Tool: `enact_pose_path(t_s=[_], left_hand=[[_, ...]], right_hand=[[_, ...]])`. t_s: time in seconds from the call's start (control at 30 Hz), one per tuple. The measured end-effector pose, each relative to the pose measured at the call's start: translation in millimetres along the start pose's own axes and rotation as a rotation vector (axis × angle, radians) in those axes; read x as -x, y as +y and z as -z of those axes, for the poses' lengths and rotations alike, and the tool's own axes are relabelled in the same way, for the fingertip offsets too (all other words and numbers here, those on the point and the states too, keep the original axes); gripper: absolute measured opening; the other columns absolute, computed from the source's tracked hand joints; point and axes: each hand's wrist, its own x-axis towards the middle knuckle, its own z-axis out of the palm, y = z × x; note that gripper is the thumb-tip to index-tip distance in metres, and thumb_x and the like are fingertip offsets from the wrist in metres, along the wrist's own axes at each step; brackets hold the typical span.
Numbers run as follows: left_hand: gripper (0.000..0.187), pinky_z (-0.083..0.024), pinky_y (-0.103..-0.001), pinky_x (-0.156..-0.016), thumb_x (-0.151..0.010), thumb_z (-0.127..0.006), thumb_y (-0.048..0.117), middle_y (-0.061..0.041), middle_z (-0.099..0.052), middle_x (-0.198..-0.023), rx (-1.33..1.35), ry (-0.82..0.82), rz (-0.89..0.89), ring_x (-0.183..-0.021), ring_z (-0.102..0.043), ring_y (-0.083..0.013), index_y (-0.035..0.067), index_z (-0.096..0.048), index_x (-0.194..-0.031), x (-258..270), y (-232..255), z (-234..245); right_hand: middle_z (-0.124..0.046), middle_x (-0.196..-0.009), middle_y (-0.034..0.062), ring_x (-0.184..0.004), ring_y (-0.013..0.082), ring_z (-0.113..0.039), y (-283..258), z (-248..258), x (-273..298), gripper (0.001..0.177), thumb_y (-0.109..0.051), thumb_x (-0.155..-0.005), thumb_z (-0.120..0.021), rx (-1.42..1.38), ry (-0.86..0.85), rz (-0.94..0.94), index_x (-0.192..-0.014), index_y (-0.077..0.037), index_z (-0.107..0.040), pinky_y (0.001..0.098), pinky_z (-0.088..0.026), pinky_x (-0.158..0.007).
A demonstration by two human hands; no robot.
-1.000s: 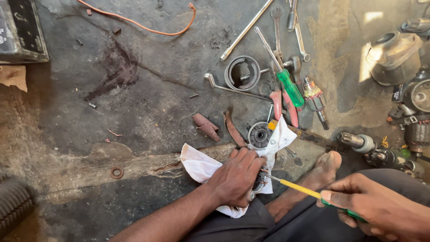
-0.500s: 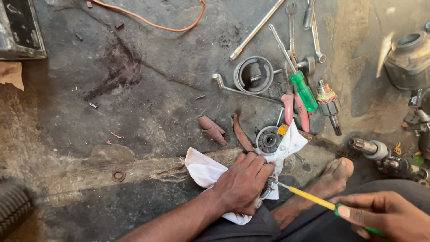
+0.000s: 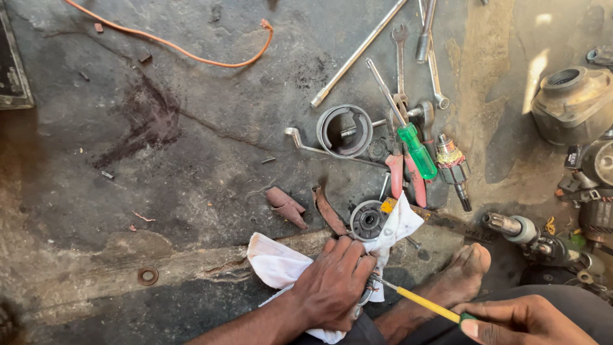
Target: The person sits on the floor and cleans a small motor component with a white cloth. They then use a screwdriver to adjust internal parts, a wrench to tighten a bolt, and pliers to manipulate a small piece inside the housing. The person continues to wipe and adjust the component throughout the clip.
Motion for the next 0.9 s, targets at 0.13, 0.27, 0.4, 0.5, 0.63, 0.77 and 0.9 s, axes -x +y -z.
enact_pose_path(t_s=[0.13,0.27,0.4,0.5,0.63,0.77,0.9], left_hand=[[0.087,-0.039,-0.046,-0.081,-0.040,-0.081,0.016,-0.018,-0.051,-0.105,0.005,0.004,-0.003,-0.099,-0.052,-0.0366,-0.004,-0.056,-0.120,-0.7,-0.8,-2.9],[0.078,-0.039,-0.047,-0.083,-0.048,-0.082,0.017,-0.018,-0.051,-0.107,-0.021,0.040,-0.019,-0.101,-0.052,-0.0369,-0.002,-0.056,-0.120,-1.2,-1.3,-4.8],[0.075,-0.039,-0.048,-0.082,-0.049,-0.080,0.016,-0.020,-0.051,-0.104,0.016,0.021,-0.014,-0.099,-0.051,-0.0376,-0.004,-0.056,-0.118,-3.1,0.1,-4.9],[0.072,-0.039,-0.048,-0.082,-0.052,-0.081,0.017,-0.019,-0.051,-0.105,0.025,0.039,-0.021,-0.099,-0.051,-0.0375,-0.004,-0.056,-0.117,-1.7,-0.4,-4.9],[0.068,-0.039,-0.048,-0.083,-0.051,-0.080,0.017,-0.020,-0.051,-0.105,0.037,0.023,-0.017,-0.100,-0.052,-0.0376,-0.002,-0.056,-0.111,-0.1,-1.8,-5.7],[0.067,-0.039,-0.048,-0.083,-0.052,-0.080,0.017,-0.019,-0.050,-0.104,0.047,0.029,-0.028,-0.101,-0.052,-0.0377,-0.002,-0.055,-0.111,-1.5,-2.8,-3.0],[0.069,-0.039,-0.049,-0.082,-0.049,-0.079,0.016,-0.020,-0.050,-0.104,0.057,0.037,-0.030,-0.099,-0.052,-0.0384,-0.003,-0.056,-0.111,-2.4,-3.3,-4.4]], right_hand=[[-0.080,-0.083,0.0100,-0.073,0.0078,-0.061,9.0,1.7,-4.2,0.034,-0.012,-0.091,-0.073,0.024,0.005,0.064,-0.124,0.000,-0.073,0.0307,-0.053,-0.064],[-0.080,-0.093,0.0143,-0.080,0.0096,-0.068,8.2,-1.7,-8.0,0.033,-0.011,-0.093,-0.073,0.038,0.016,0.014,-0.123,0.003,-0.072,0.0315,-0.058,-0.072],[-0.083,-0.091,0.0128,-0.079,0.0100,-0.066,8.0,-2.8,-7.6,0.034,-0.016,-0.092,-0.075,0.020,-0.010,0.016,-0.121,0.001,-0.077,0.0329,-0.056,-0.071],[-0.082,-0.093,0.0131,-0.082,0.0098,-0.066,13.4,-1.2,-11.1,0.034,-0.014,-0.092,-0.077,0.066,0.014,0.023,-0.121,0.002,-0.078,0.0326,-0.057,-0.075],[-0.084,-0.092,0.0143,-0.084,0.0100,-0.065,26.5,6.3,-20.4,0.033,-0.009,-0.085,-0.080,0.072,0.031,0.052,-0.116,0.002,-0.074,0.0335,-0.058,-0.078],[-0.080,-0.104,0.0145,-0.101,0.0123,-0.071,34.9,14.2,-30.0,0.043,-0.009,-0.084,-0.081,0.080,-0.060,0.214,-0.125,0.003,-0.075,0.0325,-0.058,-0.092],[-0.079,-0.102,0.0144,-0.098,0.0136,-0.072,39.8,14.6,-28.2,0.041,-0.011,-0.083,-0.082,0.118,0.007,0.136,-0.121,0.003,-0.075,0.0344,-0.060,-0.091]])
